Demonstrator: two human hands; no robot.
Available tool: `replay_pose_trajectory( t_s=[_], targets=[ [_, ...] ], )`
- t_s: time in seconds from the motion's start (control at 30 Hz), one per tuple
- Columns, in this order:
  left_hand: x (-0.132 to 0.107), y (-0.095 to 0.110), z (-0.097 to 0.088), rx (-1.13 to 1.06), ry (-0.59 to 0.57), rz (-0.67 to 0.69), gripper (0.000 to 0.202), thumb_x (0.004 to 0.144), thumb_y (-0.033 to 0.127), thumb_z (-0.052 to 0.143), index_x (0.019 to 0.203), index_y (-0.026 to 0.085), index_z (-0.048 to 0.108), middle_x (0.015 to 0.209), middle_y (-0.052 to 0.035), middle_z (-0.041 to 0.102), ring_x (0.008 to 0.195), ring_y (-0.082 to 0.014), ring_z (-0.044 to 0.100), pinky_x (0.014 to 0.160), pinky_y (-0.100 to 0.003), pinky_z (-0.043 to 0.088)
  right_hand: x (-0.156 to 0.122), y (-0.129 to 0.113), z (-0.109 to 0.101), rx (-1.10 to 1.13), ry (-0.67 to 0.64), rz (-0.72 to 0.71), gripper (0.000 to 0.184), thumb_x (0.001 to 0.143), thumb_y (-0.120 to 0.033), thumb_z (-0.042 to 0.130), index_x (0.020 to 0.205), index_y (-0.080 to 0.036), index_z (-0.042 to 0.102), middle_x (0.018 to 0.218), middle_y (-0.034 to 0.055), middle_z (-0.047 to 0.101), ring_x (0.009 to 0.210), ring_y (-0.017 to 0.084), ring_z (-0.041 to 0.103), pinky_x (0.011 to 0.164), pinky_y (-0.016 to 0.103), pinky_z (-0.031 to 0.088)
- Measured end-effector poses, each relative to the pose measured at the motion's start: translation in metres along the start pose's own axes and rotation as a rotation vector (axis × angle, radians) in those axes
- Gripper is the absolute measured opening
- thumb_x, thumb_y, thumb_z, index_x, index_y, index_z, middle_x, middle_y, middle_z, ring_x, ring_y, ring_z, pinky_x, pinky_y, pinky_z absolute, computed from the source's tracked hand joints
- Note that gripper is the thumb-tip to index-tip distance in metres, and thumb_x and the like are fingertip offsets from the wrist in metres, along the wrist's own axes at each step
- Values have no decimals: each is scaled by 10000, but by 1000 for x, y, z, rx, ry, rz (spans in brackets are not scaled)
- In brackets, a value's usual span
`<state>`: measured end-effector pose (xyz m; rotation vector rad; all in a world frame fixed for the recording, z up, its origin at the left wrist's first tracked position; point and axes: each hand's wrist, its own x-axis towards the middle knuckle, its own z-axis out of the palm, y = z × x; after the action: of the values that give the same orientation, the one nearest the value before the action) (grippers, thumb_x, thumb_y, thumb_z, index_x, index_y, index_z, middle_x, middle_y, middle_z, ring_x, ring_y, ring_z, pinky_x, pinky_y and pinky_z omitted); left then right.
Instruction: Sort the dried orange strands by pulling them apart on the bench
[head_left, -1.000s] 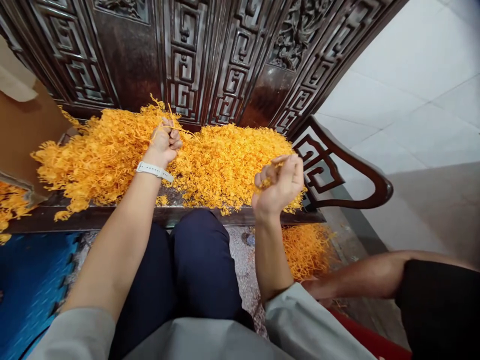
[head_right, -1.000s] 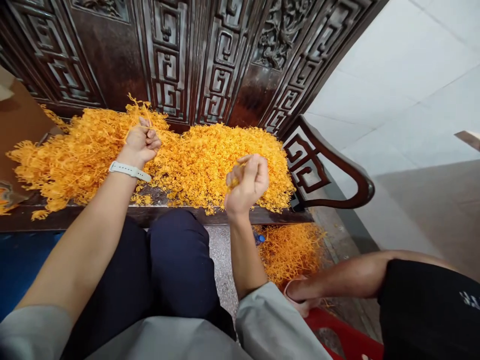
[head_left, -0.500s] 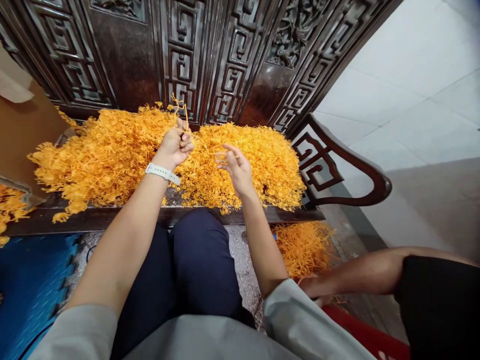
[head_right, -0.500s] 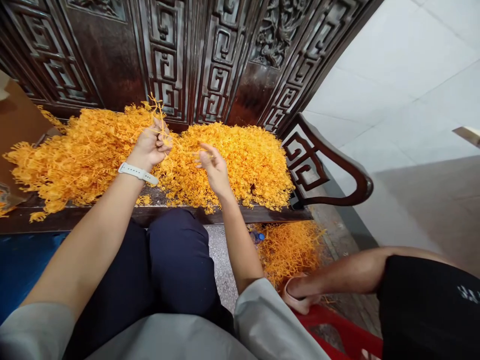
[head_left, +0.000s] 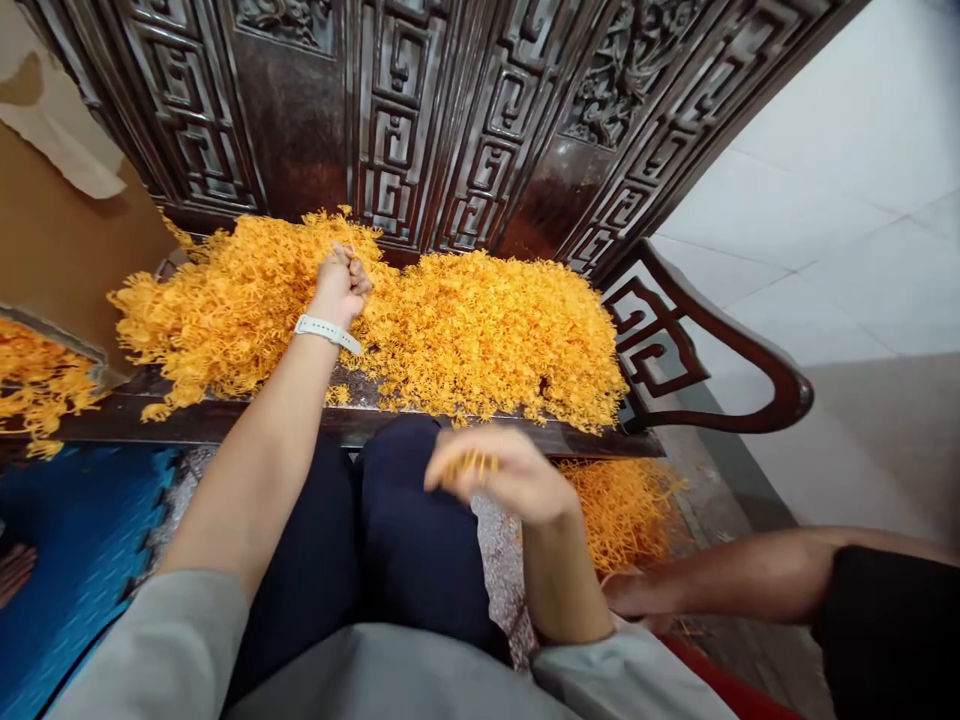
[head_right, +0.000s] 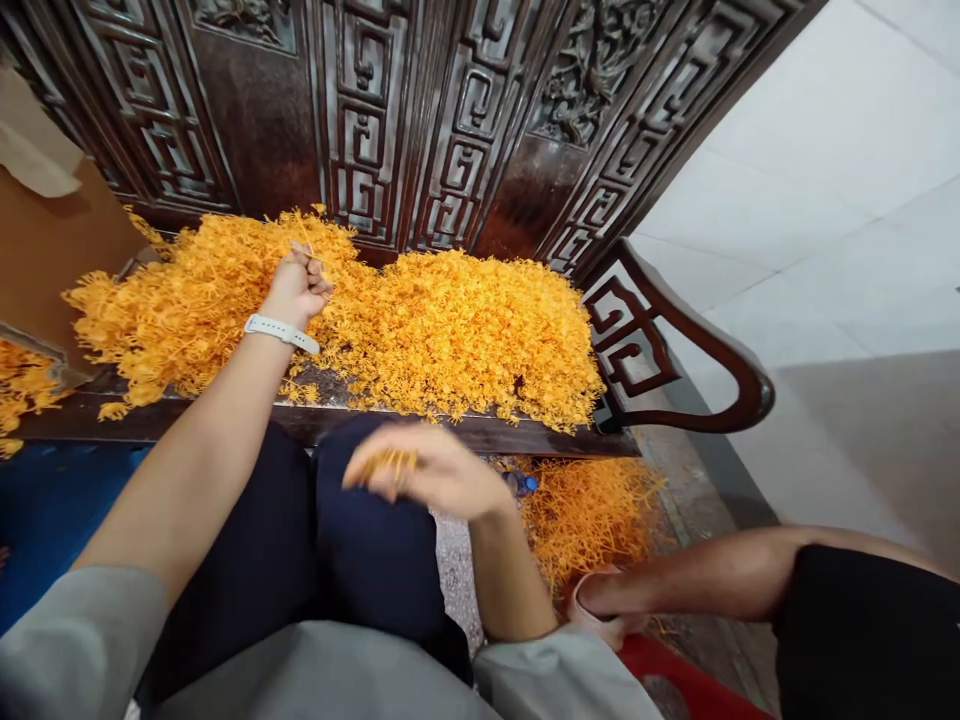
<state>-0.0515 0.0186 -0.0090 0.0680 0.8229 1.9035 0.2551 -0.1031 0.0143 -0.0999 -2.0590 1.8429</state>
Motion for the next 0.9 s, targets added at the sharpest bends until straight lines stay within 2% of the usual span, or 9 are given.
replay_pose_trajectory(
  t_s=[0.13,0.2,0.23,0.37,0.5,0.6,0.7,0.8,0.9],
  targets=[
    [-15,-7,10,35,-80,9,373,1075,259,588,741,218,428,488,77,382,356,-52,262,355,-163,160,5,40,-64,-347,955,164,703,842,-510,825,1433,-224,572,1312,151,620,1051,217,638,865,385,579],
    [-26,-19,19,87,-139,33,358,1082,227,569,747,217,443,495,69,401,365,-54,260,359,-164,151,11,52,-80,-571,1220,157,748,791,-475,863,1418,-196,566,1406,188,564,1131,248,617,910,417,560],
    [-32,-25,24,123,-173,45,351,1081,222,574,751,215,457,500,66,412,369,-53,257,363,-164,147,15,54,-81,-636,1260,103,673,822,-475,837,1375,-185,586,1341,175,604,1085,234,629,889,401,553],
    [-53,-50,39,255,-332,42,366,1038,312,688,744,205,497,506,55,433,373,-42,247,377,-174,136,36,44,-63,-780,1048,-95,469,933,-446,759,1319,-220,617,879,9,680,725,143,609,720,312,507],
    [-63,-61,46,307,-382,19,379,1086,293,579,730,192,497,489,57,411,359,-35,235,382,-172,130,52,37,-48,-958,949,-247,109,1008,-311,661,1039,-223,718,867,24,730,736,142,652,738,313,525],
    [-63,-62,46,289,-306,22,373,1071,171,539,707,186,461,482,72,355,354,-34,238,386,-165,107,49,31,-33,-982,757,-362,194,1013,-149,562,925,-219,720,884,37,762,830,154,721,766,312,554],
    [-56,-63,43,247,-287,-23,367,1045,223,622,715,191,465,512,79,339,361,-34,240,391,-178,91,30,14,-7,-816,531,-375,226,1005,-120,544,905,-226,716,845,29,761,798,149,738,715,304,575],
    [-40,-57,35,160,-110,-18,394,1033,325,684,745,209,441,528,90,333,372,-39,247,393,-181,104,1,-15,10,-442,339,-565,298,1080,-301,522,816,-268,657,635,-44,672,554,96,653,562,247,542],
    [-27,-45,25,122,-70,-34,434,1040,372,687,744,213,413,528,85,364,374,-42,242,385,-184,115,-19,-32,-2,-272,165,-691,192,1059,-360,612,894,-297,690,566,-81,611,431,59,546,476,199,482]
  ],
)
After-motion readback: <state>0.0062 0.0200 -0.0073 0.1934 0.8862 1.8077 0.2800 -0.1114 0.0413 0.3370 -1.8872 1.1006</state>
